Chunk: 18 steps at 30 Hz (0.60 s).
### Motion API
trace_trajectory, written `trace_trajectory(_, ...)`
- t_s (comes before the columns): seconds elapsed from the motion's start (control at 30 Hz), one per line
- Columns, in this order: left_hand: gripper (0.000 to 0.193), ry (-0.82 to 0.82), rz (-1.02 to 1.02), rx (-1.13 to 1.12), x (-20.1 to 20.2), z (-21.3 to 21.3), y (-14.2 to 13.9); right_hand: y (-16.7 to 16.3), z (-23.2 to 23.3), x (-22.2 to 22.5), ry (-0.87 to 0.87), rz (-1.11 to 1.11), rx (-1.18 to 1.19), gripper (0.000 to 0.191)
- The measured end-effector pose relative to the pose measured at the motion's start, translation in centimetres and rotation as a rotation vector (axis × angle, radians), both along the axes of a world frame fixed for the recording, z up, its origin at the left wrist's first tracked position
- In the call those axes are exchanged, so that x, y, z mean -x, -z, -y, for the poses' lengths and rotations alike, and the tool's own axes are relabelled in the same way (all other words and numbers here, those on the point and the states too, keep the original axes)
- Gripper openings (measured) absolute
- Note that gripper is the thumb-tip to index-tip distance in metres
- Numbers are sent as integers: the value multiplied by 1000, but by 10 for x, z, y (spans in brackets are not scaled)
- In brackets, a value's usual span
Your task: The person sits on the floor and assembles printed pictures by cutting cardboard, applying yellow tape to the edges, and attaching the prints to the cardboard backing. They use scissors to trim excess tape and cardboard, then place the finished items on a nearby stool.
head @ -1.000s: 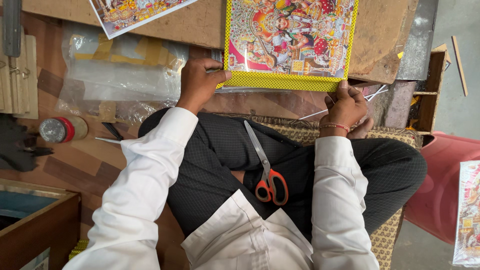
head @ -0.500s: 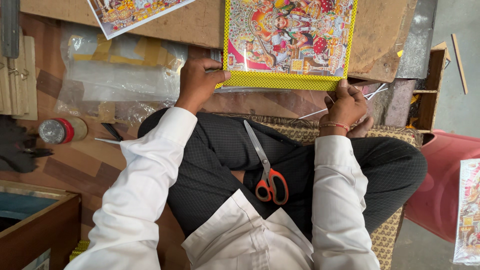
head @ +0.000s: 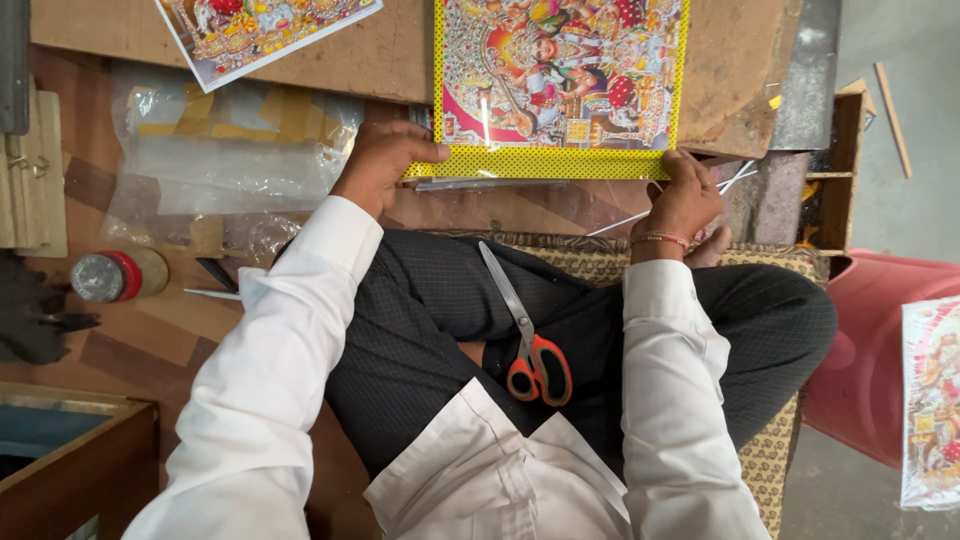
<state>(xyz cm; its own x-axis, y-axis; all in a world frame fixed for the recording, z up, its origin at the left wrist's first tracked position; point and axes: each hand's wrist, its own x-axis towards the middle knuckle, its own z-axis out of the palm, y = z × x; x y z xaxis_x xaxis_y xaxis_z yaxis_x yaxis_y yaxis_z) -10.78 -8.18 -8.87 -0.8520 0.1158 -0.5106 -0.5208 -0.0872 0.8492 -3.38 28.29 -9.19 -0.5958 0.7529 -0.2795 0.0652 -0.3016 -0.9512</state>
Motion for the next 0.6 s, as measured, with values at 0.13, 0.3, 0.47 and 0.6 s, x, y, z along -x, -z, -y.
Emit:
trace_trajectory(0.13,29,3,13,-57,4,1,0,9,-12,8,50,-43,6,20)
trace_trajectory(0.3,19,-18,6,-73,8,-4,-1,-8,15,6,76,81,-508,33)
trace_trajectory(0.47,14,-23,-54,53,9,-5,1,-28,131,-13,-855,455,-1340,66)
trace_trajectory(0.6,14,34,-236,-8,7,-5,8,-39,196,-17,-989,80,-1779,72)
